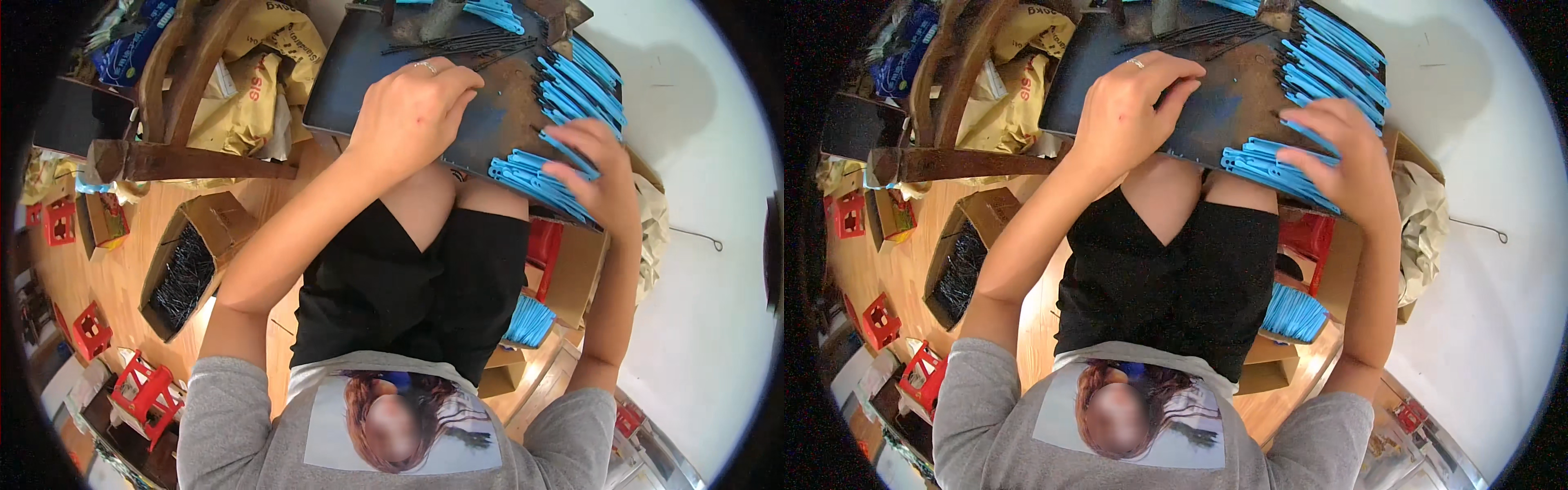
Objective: Manually assembling small blue plastic components onto a black base frame.
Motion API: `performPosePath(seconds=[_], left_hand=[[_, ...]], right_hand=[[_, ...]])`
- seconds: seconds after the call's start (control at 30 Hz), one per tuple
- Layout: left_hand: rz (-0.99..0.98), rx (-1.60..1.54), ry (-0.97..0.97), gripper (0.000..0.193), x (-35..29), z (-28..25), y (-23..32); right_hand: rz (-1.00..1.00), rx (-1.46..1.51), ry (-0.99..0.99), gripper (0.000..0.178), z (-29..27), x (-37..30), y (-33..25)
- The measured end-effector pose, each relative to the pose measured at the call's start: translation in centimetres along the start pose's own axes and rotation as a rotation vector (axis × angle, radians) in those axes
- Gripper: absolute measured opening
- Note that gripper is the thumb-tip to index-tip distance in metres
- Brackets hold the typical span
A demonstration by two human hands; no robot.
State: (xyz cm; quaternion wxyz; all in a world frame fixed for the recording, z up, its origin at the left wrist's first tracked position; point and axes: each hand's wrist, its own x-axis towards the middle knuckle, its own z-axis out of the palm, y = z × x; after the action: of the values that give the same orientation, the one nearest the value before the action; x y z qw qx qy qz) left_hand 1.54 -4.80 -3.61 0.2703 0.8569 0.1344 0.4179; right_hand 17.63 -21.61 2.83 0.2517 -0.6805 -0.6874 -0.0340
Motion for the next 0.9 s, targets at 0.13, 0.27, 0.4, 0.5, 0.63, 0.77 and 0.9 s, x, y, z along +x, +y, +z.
performPosePath(seconds=[0.13, 0.27, 0.4, 0.5, 0.63, 0.77, 0.9], left_hand=[[0.094, 0.165, -0.012, 0.009, 1.6, -0.7, 0.1], [0.248, 0.302, -0.098, 0.011, 4.0, 1.2, 0.7], [0.201, 0.643, -0.311, 0.012, 5.9, 4.2, 1.9], [0.049, 0.802, -0.275, 0.012, 5.6, 5.2, 2.2], [0.013, 0.924, -0.247, 0.011, 5.4, 5.1, 1.4], [0.063, 0.935, -0.412, 0.018, 5.8, 4.2, 0.7], [0.044, 0.931, -0.516, 0.023, 5.8, 3.9, 0.0]], right_hand=[[0.133, 0.116, -0.311, 0.027, -0.1, 0.1, -0.9], [0.183, 0.067, -0.385, 0.022, -0.1, 1.0, -2.1], [0.068, -0.137, -0.288, 0.015, 1.3, 0.8, -3.0], [0.051, -0.146, -0.197, 0.015, 1.8, 0.4, -3.1], [0.011, -0.088, -0.095, 0.016, 1.9, 0.1, -3.0], [-0.005, 0.013, 0.019, 0.017, 2.5, 0.0, -2.9], [0.022, 0.083, 0.051, 0.016, 3.1, 0.1, -3.1]])
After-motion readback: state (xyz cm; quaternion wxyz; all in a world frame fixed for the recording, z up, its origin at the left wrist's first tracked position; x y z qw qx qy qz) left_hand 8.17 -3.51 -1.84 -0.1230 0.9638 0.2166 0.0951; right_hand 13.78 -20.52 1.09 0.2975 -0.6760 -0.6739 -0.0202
